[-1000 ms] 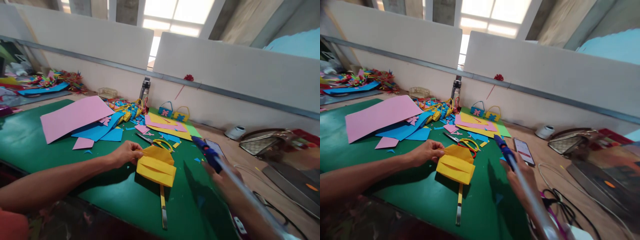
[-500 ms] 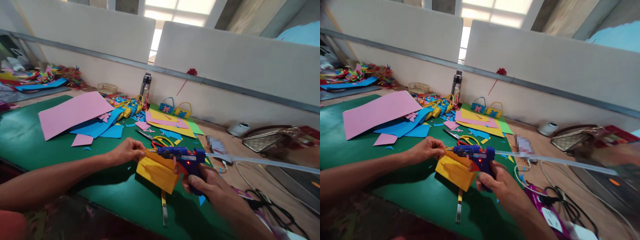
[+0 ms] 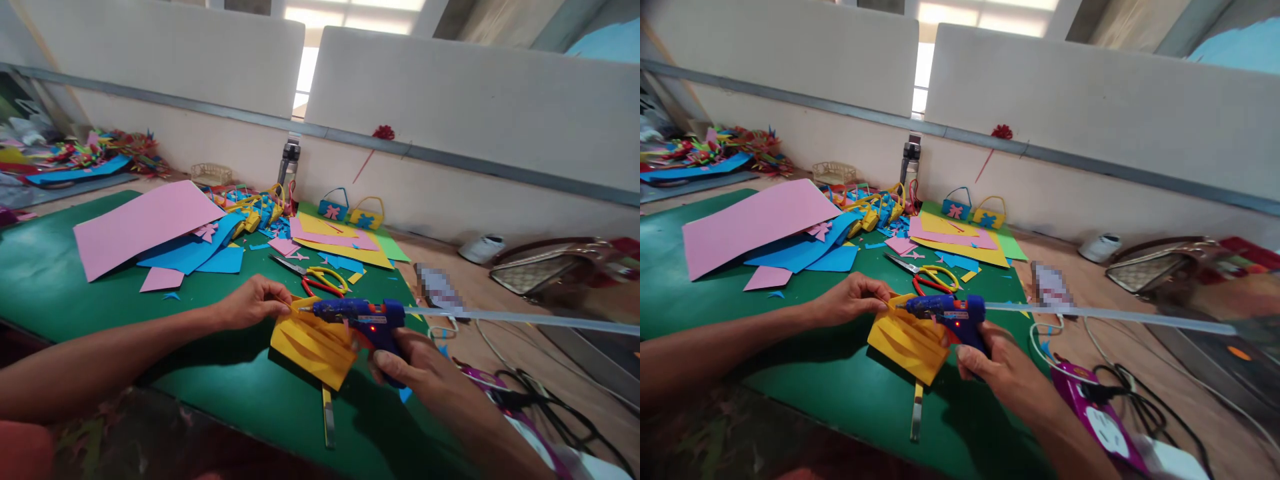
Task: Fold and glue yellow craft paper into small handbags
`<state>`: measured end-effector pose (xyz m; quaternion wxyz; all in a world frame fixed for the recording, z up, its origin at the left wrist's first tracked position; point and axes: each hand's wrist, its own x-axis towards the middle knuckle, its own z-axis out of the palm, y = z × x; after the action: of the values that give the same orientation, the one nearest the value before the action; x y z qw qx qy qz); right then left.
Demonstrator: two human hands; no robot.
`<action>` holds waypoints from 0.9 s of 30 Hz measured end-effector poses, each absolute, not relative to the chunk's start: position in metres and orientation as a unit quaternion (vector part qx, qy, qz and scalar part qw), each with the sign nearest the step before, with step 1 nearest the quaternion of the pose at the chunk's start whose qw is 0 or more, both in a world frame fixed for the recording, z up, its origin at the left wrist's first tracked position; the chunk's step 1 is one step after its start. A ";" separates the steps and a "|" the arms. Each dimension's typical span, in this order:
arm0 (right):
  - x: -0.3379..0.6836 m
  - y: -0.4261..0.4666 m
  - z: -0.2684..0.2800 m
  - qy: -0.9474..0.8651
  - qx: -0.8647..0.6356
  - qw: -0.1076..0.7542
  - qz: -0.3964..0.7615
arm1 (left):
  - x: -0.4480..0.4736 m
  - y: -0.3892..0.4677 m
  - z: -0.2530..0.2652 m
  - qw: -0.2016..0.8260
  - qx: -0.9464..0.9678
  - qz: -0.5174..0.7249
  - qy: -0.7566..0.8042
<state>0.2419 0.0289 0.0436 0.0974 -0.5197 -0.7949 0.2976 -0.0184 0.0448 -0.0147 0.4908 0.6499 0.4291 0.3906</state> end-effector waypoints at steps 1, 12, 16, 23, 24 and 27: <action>0.243 0.030 0.043 -0.799 -0.515 0.096 0.295 | -0.018 0.045 -0.015 0.485 0.653 0.389 0.432; 0.250 0.035 0.031 -0.798 -0.522 0.107 0.281 | -0.016 0.040 -0.017 0.364 0.734 0.397 0.414; 0.246 0.032 0.036 -0.791 -0.544 0.117 0.254 | -0.015 0.039 -0.016 0.350 0.741 0.391 0.420; 0.234 0.022 0.040 -0.822 -0.465 0.163 0.286 | -0.013 0.038 -0.015 0.383 0.708 0.388 0.448; 0.233 0.020 0.040 -0.822 -0.471 0.164 0.275 | -0.013 0.038 -0.015 0.389 0.707 0.386 0.448; 0.231 0.013 0.039 -0.812 -0.511 0.147 0.240 | -0.014 0.039 -0.016 0.392 0.705 0.384 0.450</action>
<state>0.2313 0.0128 0.0391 0.1465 -0.5111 -0.8121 0.2403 -0.0142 0.0392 -0.0163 0.3921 0.7049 0.4496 0.3838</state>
